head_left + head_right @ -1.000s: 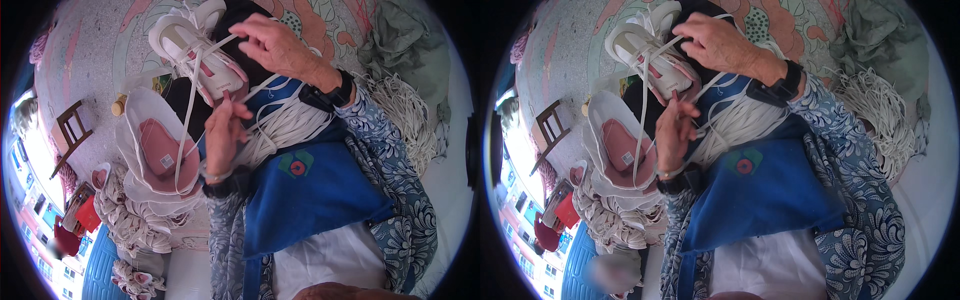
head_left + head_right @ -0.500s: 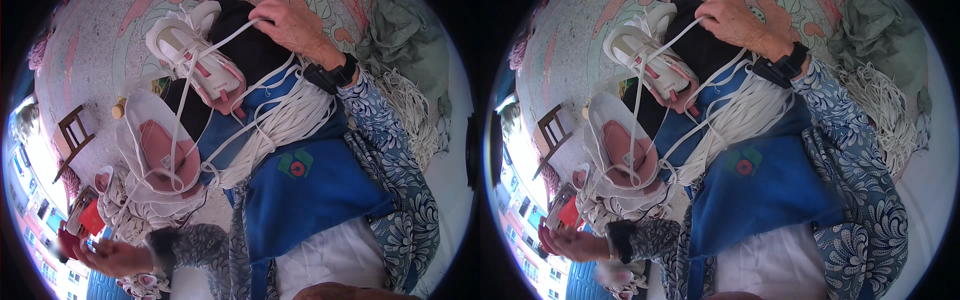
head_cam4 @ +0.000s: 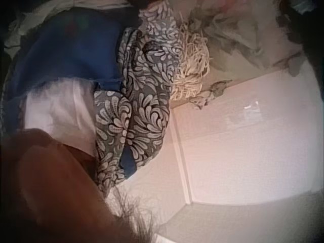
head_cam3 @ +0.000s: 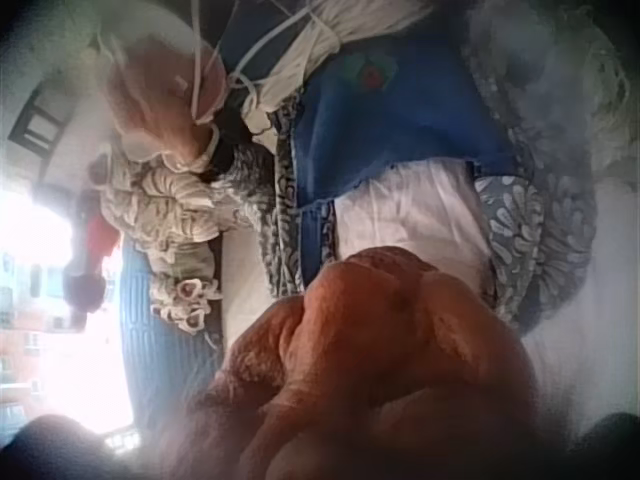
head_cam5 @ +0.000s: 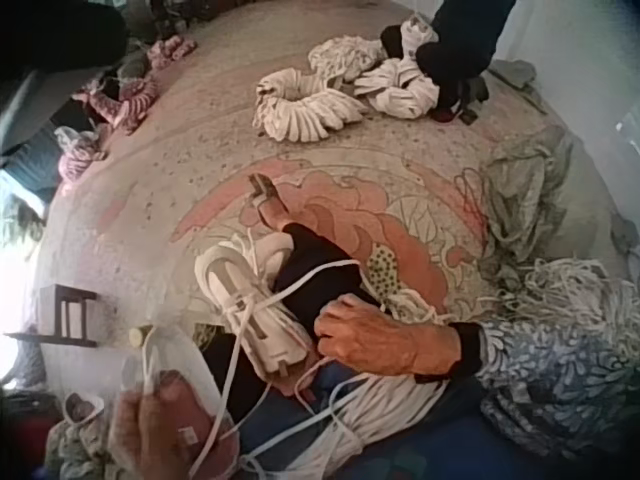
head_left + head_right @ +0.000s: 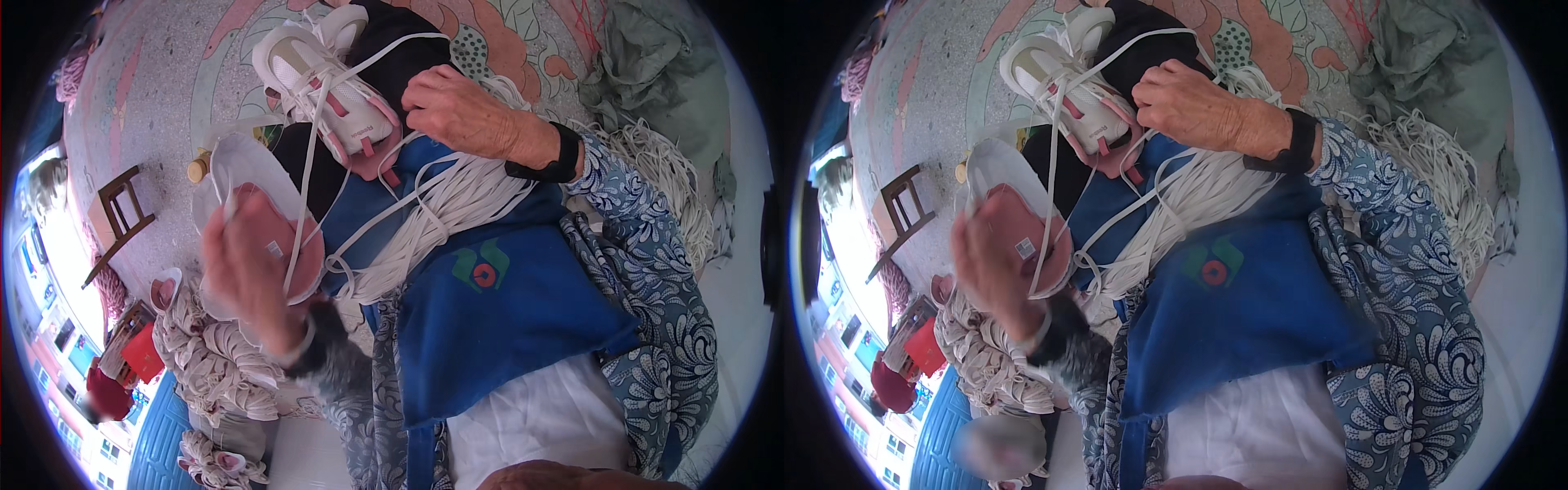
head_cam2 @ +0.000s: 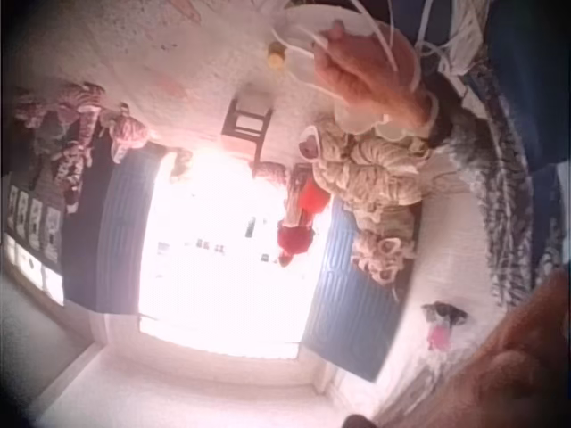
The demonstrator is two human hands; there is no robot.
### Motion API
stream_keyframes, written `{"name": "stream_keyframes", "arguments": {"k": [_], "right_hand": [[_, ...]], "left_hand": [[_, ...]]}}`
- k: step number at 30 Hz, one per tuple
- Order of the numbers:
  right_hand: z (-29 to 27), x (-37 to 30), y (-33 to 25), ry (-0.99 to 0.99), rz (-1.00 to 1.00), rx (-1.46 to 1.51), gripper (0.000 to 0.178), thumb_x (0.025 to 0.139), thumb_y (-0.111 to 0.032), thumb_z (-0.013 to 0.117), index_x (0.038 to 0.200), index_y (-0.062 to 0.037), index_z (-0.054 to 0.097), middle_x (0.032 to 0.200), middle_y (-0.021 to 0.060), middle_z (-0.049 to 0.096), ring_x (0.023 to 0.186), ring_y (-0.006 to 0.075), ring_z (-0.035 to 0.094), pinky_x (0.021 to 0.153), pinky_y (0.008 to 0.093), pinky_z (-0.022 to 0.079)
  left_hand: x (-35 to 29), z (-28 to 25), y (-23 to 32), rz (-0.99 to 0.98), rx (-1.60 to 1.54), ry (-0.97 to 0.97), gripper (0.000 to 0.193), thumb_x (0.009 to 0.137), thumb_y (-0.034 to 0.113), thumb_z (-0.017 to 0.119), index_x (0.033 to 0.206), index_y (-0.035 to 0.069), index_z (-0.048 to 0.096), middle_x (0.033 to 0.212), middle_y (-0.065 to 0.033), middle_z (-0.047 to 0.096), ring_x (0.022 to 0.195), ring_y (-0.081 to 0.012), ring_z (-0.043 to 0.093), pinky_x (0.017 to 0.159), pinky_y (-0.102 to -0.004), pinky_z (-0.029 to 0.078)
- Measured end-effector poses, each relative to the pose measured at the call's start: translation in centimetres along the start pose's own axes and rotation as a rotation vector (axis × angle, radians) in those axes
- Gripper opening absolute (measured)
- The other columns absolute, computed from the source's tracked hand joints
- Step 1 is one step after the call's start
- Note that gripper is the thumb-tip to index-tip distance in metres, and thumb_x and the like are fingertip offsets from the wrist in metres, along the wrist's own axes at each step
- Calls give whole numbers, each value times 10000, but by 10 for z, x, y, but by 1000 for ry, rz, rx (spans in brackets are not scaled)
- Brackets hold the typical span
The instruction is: Lacing a pair of pink and white sneakers while sitting on the floor.
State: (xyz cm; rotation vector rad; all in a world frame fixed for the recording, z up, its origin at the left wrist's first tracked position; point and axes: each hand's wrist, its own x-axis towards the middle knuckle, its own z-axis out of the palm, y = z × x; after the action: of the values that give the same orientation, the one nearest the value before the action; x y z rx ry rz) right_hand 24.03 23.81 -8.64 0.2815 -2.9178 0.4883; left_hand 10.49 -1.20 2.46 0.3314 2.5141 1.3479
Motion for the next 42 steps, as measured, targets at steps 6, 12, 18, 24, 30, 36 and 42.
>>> {"name": "stream_keyframes", "arguments": {"k": [6, 12, 18, 24, 30, 36, 42], "right_hand": [[-4, 8, -14, 102, 1, 81, 73, 712, -116, 602, 766, -91, 644, 865, 31, 534, 947, 195, 504, 843, 339, 378], [0, -2, 2, 105, 33, 121, 52, 733, -135, 602, 757, -89, 608, 862, 40, 535, 935, 199, 518, 841, 344, 384], [-7, 0, 37, 310, 242, 111, 82, 794, -121, 607, 797, -41, 589, 853, 80, 537, 851, 278, 549, 748, 394, 445], [-5, -19, 45, 155, 412, 117, 91, 818, -88, 606, 867, -11, 605, 916, 95, 551, 841, 279, 568, 748, 366, 461], [-29, -5, 19, 261, 239, 218, 155, 796, -46, 602, 949, -26, 610, 978, 81, 533, 853, 256, 579, 735, 326, 482], [-9, 12, 9, -13, 4, 65, 138, 734, -25, 577, 868, -35, 549, 916, 77, 489, 795, 243, 561, 687, 355, 483], [-8, 13, 13, 105, 259, 307, 88, 814, -74, 585, 870, -16, 551, 846, 123, 544, 727, 303, 584, 615, 384, 483]], "left_hand": [[32, 73, -30, 157, 238, -110, 186, 949, 178, 476, 1001, 32, 578, 781, -83, 635, 672, -166, 544, 626, -333, 445], [35, 84, -40, 82, 226, -267, 209, 957, 192, 466, 931, 8, 561, 709, -175, 600, 633, -312, 586, 601, -395, 453], [61, 66, -44, 231, 330, -25, 188, 924, 177, 520, 904, 0, 581, 750, -173, 603, 694, -307, 589, 651, -378, 455], [61, 70, -51, 493, 351, 94, 160, 892, 141, 570, 912, 7, 654, 801, -178, 622, 698, -278, 595, 668, -356, 466], [13, 64, -29, 53, 190, -193, 237, 931, 207, 552, 928, 2, 672, 653, -38, 591, 570, -99, 497, 531, -258, 393], [24, 67, -41, -102, -77, -195, 263, 948, 235, 543, 949, -3, 656, 696, 50, 541, 606, -17, 413, 537, -186, 332], [31, 70, -54, -77, -44, -280, 241, 925, 216, 581, 928, -20, 634, 706, 27, 537, 657, -51, 435, 582, -215, 386]]}}
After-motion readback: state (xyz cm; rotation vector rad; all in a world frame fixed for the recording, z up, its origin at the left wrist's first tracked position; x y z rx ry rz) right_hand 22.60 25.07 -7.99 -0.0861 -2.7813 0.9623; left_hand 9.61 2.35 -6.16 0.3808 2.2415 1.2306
